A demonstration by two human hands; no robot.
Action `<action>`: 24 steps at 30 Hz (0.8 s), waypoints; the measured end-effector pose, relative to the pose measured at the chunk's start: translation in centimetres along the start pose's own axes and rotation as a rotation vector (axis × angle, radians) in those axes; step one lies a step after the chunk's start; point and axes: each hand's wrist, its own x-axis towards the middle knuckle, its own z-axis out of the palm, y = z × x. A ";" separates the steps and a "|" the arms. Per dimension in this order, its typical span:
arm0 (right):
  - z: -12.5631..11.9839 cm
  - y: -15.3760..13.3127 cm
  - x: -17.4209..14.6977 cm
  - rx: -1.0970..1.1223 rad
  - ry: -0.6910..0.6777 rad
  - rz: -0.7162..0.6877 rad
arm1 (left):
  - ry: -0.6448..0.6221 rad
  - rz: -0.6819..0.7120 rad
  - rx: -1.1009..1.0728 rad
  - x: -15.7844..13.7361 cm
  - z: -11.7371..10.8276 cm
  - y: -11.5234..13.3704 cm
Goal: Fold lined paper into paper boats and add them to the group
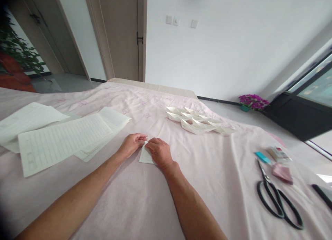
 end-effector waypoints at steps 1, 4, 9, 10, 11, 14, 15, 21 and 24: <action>0.0 -0.1 0.0 -0.006 -0.011 -0.007 | 0.004 0.007 0.023 0.0 0.1 0.0; 0.0 -0.2 0.0 0.001 -0.037 -0.008 | 0.020 0.027 0.104 -0.3 0.0 0.6; 0.0 0.0 0.0 0.109 0.022 0.062 | 0.065 0.069 0.286 -2.6 -1.1 3.8; 0.0 0.1 0.0 0.124 0.031 0.071 | 0.050 0.107 0.417 -3.4 -1.3 4.4; 0.1 0.1 0.0 0.137 0.035 0.075 | 0.025 0.135 0.521 -4.2 -1.5 5.0; 0.0 0.1 0.1 0.154 0.035 0.058 | -0.067 0.212 0.673 -6.8 -1.5 5.8; 0.0 0.1 0.1 0.144 0.031 0.052 | -0.091 0.242 0.705 -7.5 -1.3 5.8; -0.2 0.6 -0.3 0.050 0.030 0.150 | -0.094 0.318 0.776 -9.1 -0.6 4.7; -0.1 0.9 -0.6 0.123 0.023 0.174 | -0.079 0.347 0.761 -8.7 -0.8 4.2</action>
